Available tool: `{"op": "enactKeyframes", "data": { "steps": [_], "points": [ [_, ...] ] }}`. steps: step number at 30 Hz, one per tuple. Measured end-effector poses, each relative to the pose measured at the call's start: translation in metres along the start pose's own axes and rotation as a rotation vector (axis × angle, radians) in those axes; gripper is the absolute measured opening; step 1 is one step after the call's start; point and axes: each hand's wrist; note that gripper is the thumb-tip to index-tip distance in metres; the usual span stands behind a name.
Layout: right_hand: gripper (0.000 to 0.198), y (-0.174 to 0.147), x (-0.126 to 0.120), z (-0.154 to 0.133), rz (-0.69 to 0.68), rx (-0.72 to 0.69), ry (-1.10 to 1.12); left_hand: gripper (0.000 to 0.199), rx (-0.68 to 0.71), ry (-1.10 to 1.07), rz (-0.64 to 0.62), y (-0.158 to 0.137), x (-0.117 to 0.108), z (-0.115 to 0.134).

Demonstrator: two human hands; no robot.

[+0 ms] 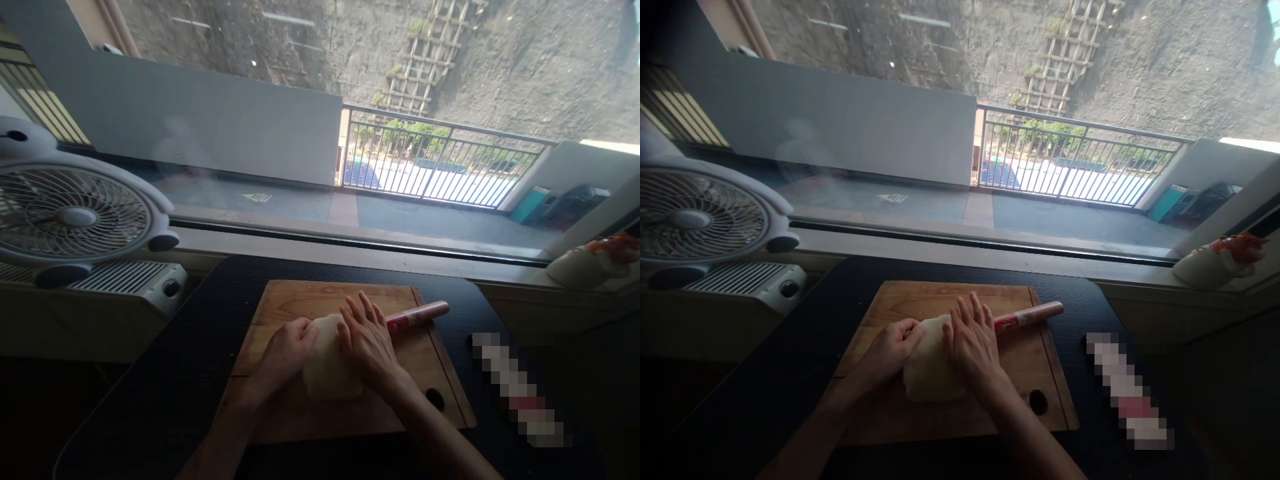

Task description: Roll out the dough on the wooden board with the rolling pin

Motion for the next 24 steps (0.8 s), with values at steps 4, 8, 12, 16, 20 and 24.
{"op": "enactKeyframes", "data": {
  "steps": [4, 8, 12, 16, 20, 24],
  "points": [
    [0.044, 0.078, 0.026, -0.002, -0.119, 0.109, 0.021, 0.034, -0.035, -0.039, 0.012, -0.002, 0.0, 0.008],
    [0.047, 0.079, 0.025, -0.006, -0.122, 0.101, 0.034, 0.034, -0.031, -0.06, 0.013, -0.005, -0.003, 0.007],
    [0.046, -0.008, -0.001, -0.004, 0.039, -0.025, 0.019, 0.033, -0.017, -0.022, -0.03, 0.008, -0.004, 0.009],
    [0.046, -0.064, -0.023, 0.007, 0.093, -0.098, 0.027, 0.029, -0.01, 0.035, -0.101, 0.031, 0.002, 0.025],
    [0.035, -0.061, -0.031, 0.016, 0.137, -0.038, 0.037, 0.029, 0.022, -0.016, 0.028, 0.025, 0.01, 0.026],
    [0.03, -0.017, -0.021, 0.016, 0.117, 0.038, 0.035, 0.028, -0.058, 0.115, 0.197, -0.001, 0.011, 0.005]
  ]
}}
Point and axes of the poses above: each hand's wrist, its own y-axis towards the middle knuckle, its own x-axis out of the palm, z = x × y, and after that the axes turned 9 degrees about z, right-handed
